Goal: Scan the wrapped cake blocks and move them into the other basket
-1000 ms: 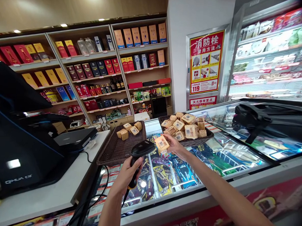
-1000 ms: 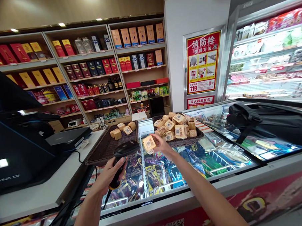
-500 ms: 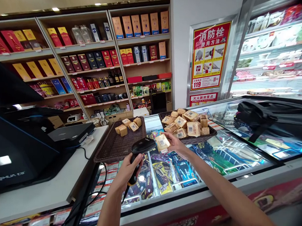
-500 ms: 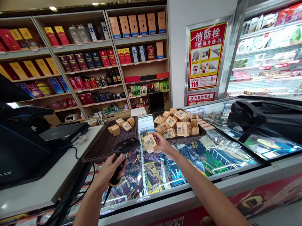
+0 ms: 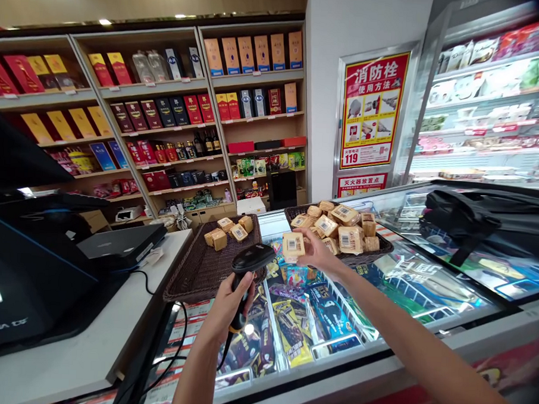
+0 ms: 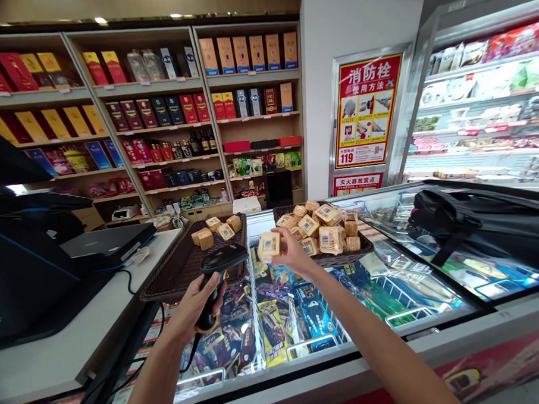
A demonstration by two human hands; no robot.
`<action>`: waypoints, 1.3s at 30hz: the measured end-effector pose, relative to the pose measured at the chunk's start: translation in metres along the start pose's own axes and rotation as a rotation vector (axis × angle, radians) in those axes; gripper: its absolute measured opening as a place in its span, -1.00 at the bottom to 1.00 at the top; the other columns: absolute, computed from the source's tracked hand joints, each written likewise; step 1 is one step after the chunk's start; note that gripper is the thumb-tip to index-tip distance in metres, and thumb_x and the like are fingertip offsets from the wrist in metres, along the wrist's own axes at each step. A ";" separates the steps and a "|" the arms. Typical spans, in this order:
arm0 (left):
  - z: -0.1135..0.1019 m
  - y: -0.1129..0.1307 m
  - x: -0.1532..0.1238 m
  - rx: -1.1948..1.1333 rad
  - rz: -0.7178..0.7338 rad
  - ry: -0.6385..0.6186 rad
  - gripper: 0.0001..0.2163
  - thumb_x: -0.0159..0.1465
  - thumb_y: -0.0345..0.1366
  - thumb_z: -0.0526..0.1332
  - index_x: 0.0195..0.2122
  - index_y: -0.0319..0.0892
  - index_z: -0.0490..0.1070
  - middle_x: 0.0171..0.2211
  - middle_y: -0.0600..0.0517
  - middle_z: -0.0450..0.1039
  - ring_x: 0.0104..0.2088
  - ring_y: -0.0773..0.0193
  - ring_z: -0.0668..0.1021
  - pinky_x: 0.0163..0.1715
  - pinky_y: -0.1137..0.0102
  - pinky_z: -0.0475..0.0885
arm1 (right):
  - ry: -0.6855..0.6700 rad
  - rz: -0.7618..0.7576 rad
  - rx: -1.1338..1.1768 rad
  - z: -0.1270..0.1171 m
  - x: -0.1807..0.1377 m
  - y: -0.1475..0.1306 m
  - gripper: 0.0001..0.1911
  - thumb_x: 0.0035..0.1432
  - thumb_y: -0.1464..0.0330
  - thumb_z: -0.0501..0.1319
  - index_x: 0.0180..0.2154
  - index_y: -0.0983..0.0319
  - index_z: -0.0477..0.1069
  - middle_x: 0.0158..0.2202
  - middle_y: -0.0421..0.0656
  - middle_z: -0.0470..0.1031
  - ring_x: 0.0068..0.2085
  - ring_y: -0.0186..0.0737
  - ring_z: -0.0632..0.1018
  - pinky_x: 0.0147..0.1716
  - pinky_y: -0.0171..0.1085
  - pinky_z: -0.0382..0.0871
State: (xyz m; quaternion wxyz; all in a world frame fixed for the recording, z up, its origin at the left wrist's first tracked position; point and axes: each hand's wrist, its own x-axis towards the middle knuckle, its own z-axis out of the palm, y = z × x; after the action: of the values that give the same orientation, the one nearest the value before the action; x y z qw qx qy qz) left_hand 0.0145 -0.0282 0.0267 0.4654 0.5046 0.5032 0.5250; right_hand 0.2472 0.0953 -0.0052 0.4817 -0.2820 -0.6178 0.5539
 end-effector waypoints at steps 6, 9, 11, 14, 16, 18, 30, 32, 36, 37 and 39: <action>-0.003 -0.001 0.028 -0.062 0.010 0.058 -0.53 0.06 0.17 0.35 -0.39 -0.16 0.32 -0.50 0.14 0.33 -0.68 0.46 0.29 -0.70 0.51 0.17 | 0.477 -0.047 -0.654 -0.022 0.089 -0.038 -0.20 -0.20 0.22 0.42 0.11 0.14 0.21 0.09 -0.03 0.31 0.06 0.00 0.43 0.05 -0.08 0.34; -0.005 -0.005 0.035 -0.100 0.004 0.082 -0.52 0.06 0.17 0.36 -0.34 -0.16 0.36 -0.50 0.14 0.33 -0.69 0.47 0.29 -0.70 0.52 0.16 | 0.490 0.108 -1.006 -0.033 0.142 -0.044 -0.20 -0.19 0.20 0.41 0.10 0.22 0.23 0.09 0.06 0.30 0.11 0.13 0.38 0.03 -0.05 0.32; -0.009 -0.009 0.038 -0.130 -0.002 0.109 -0.52 0.05 0.18 0.37 -0.33 -0.17 0.37 -0.50 0.14 0.33 -0.69 0.48 0.29 -0.71 0.52 0.16 | 0.447 0.252 -1.177 -0.039 0.170 -0.038 -0.24 -0.23 0.25 0.43 0.05 0.26 0.28 0.04 0.12 0.36 0.14 0.24 0.33 0.01 -0.01 0.30; -0.017 -0.015 0.039 -0.175 -0.002 0.175 -0.52 0.06 0.17 0.37 -0.32 -0.16 0.36 -0.49 0.13 0.35 -0.69 0.49 0.29 -0.71 0.52 0.18 | 0.404 0.380 -1.276 -0.044 0.196 -0.022 -0.32 -0.34 0.36 0.48 -0.09 0.32 0.39 -0.07 0.17 0.44 0.16 0.34 0.30 0.01 0.03 0.27; -0.022 -0.019 0.038 -0.206 0.002 0.216 -0.53 0.09 0.16 0.36 -0.31 -0.15 0.35 -0.47 0.12 0.38 -0.68 0.50 0.29 -0.71 0.53 0.19 | 0.389 0.397 -1.282 -0.046 0.205 -0.010 -0.42 -0.38 0.41 0.50 -0.19 0.34 0.45 -0.15 0.19 0.48 0.14 0.37 0.31 0.01 0.05 0.24; -0.027 -0.022 0.038 -0.226 0.004 0.258 -0.53 0.10 0.17 0.35 -0.33 -0.15 0.33 -0.47 0.13 0.39 -0.68 0.51 0.28 -0.71 0.54 0.19 | 0.367 0.392 -1.301 -0.046 0.210 -0.003 -0.54 -0.33 0.41 0.49 -0.27 0.33 0.48 -0.18 0.19 0.49 0.13 0.37 0.32 0.00 0.07 0.23; -0.035 -0.022 0.045 -0.288 0.028 0.370 -0.45 0.01 0.23 0.38 -0.30 -0.18 0.37 -0.50 0.17 0.33 -0.66 0.51 0.30 -0.70 0.53 0.21 | 0.167 -0.078 -1.349 0.040 0.155 0.056 -0.64 -0.08 0.47 0.35 -0.15 0.24 0.57 -0.01 0.14 0.54 0.24 0.26 0.31 0.33 0.22 -0.07; -0.035 -0.023 0.045 -0.303 0.028 0.365 -0.44 0.00 0.23 0.39 -0.29 -0.18 0.38 -0.50 0.17 0.32 -0.66 0.51 0.30 -0.70 0.53 0.21 | 0.153 -0.299 -1.279 0.047 0.128 0.080 -0.57 -0.08 0.44 0.32 -0.08 0.22 0.56 0.06 0.09 0.52 0.34 0.27 0.20 0.40 0.22 -0.21; -0.035 -0.027 0.045 -0.301 0.034 0.350 -0.47 0.06 0.21 0.36 -0.28 -0.19 0.37 -0.49 0.17 0.32 -0.66 0.51 0.31 -0.69 0.53 0.20 | 0.140 -0.413 -1.400 0.037 0.092 0.116 -0.50 0.10 0.43 0.13 0.09 0.27 0.48 0.21 0.05 0.42 0.44 0.12 0.06 0.44 0.18 -0.28; -0.035 -0.027 0.045 -0.297 0.041 0.343 -0.48 0.08 0.20 0.36 -0.28 -0.19 0.36 -0.48 0.17 0.32 -0.66 0.51 0.31 -0.69 0.53 0.20 | 0.151 -0.441 -1.435 0.033 0.087 0.121 -0.48 0.14 0.45 0.08 0.13 0.27 0.46 0.23 0.04 0.40 0.45 0.07 0.04 0.45 0.17 -0.27; -0.034 -0.029 0.046 -0.285 0.051 0.329 -0.49 0.10 0.19 0.35 -0.27 -0.19 0.36 -0.49 0.17 0.32 -0.66 0.51 0.31 -0.69 0.53 0.20 | 0.197 -0.502 -1.455 0.027 0.082 0.126 -0.44 0.19 0.48 -0.01 0.19 0.25 0.40 0.26 0.01 0.36 0.46 -0.03 0.00 0.46 0.15 -0.22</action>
State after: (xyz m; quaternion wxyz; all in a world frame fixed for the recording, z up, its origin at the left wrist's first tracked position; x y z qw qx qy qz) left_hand -0.0226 0.0170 0.0014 0.4303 0.3536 0.4801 0.6777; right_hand 0.1687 0.1853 -0.1005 0.3392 -0.4266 -0.8259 -0.1446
